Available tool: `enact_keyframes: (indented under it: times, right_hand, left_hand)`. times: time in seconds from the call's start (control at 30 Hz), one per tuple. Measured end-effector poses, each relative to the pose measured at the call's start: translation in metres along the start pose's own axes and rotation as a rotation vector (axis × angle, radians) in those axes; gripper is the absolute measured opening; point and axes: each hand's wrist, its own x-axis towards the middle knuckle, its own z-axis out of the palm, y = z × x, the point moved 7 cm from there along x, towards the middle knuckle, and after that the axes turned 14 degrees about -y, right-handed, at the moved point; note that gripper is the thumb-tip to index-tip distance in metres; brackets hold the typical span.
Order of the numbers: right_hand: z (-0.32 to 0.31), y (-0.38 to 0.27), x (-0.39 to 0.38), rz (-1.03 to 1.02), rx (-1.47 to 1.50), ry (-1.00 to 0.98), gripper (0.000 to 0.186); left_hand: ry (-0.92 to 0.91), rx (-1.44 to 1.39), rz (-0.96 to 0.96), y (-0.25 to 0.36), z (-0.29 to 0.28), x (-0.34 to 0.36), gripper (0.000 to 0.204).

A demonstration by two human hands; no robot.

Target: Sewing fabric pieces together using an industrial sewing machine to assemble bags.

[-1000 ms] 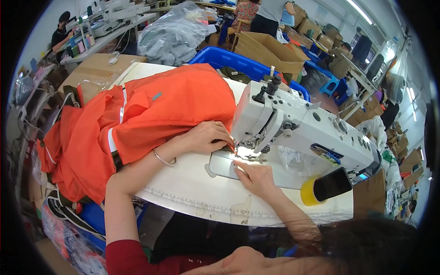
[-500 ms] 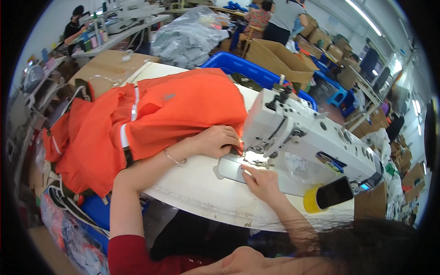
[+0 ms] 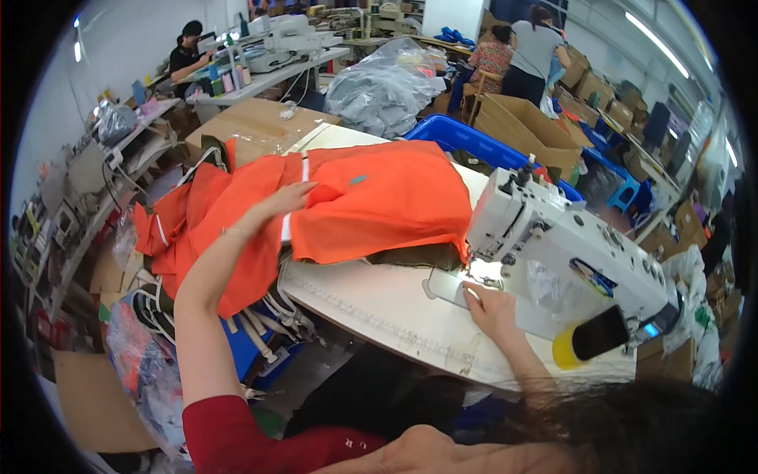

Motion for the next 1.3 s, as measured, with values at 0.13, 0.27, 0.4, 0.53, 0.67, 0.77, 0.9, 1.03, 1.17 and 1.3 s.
enact_keyframes:
  times: [0.13, 0.27, 0.4, 0.53, 0.67, 0.77, 0.9, 1.03, 1.17, 1.3]
  right_hand:
    - [-0.014, -0.047, -0.04, -0.084, -0.15, -0.09, 0.013]
    - [0.034, -0.116, -0.111, -0.302, 0.35, -0.09, 0.027]
    - [0.161, -0.114, -0.119, 0.224, 1.078, -0.358, 0.072]
    - [0.17, -0.13, -0.071, 0.181, 1.114, -0.111, 0.065]
    - [0.207, -0.124, -0.068, 0.327, 1.52, -0.289, 0.053]
    - [0.23, -0.142, -0.071, 0.306, 1.687, -0.229, 0.051]
    - [0.233, -0.185, -0.099, 0.443, 1.621, -0.47, 0.054]
    - [0.135, -0.226, -0.078, 0.097, 2.01, -0.45, 0.039]
    - [0.117, -0.218, -0.077, 0.119, 2.058, -0.259, 0.036]
    - [0.134, -0.215, -0.085, 0.09, 1.963, -0.537, 0.057]
  left_hand:
    - [0.031, 0.182, -0.232, 0.051, 0.034, -0.085, 0.065]
    - [0.061, 0.18, -0.598, 0.075, 0.005, -0.227, 0.063]
    - [-0.229, 0.482, -0.82, 0.026, 0.014, -0.258, 0.051]
    - [0.331, 0.639, -0.335, 0.152, -0.036, -0.176, 0.042]
    - [0.247, 0.382, 0.213, 0.278, 0.011, -0.073, 0.05]
    - [0.092, 0.292, 0.202, 0.271, 0.051, -0.024, 0.057]
    - [-0.042, 0.297, 0.155, 0.252, 0.079, 0.006, 0.064]
    - [-0.139, 0.274, 0.153, 0.245, 0.072, 0.004, 0.061]
    - [-0.062, 0.291, 0.36, 0.287, 0.051, 0.013, 0.047]
    - [-0.096, 0.107, 0.736, 0.385, 0.067, -0.005, 0.04]
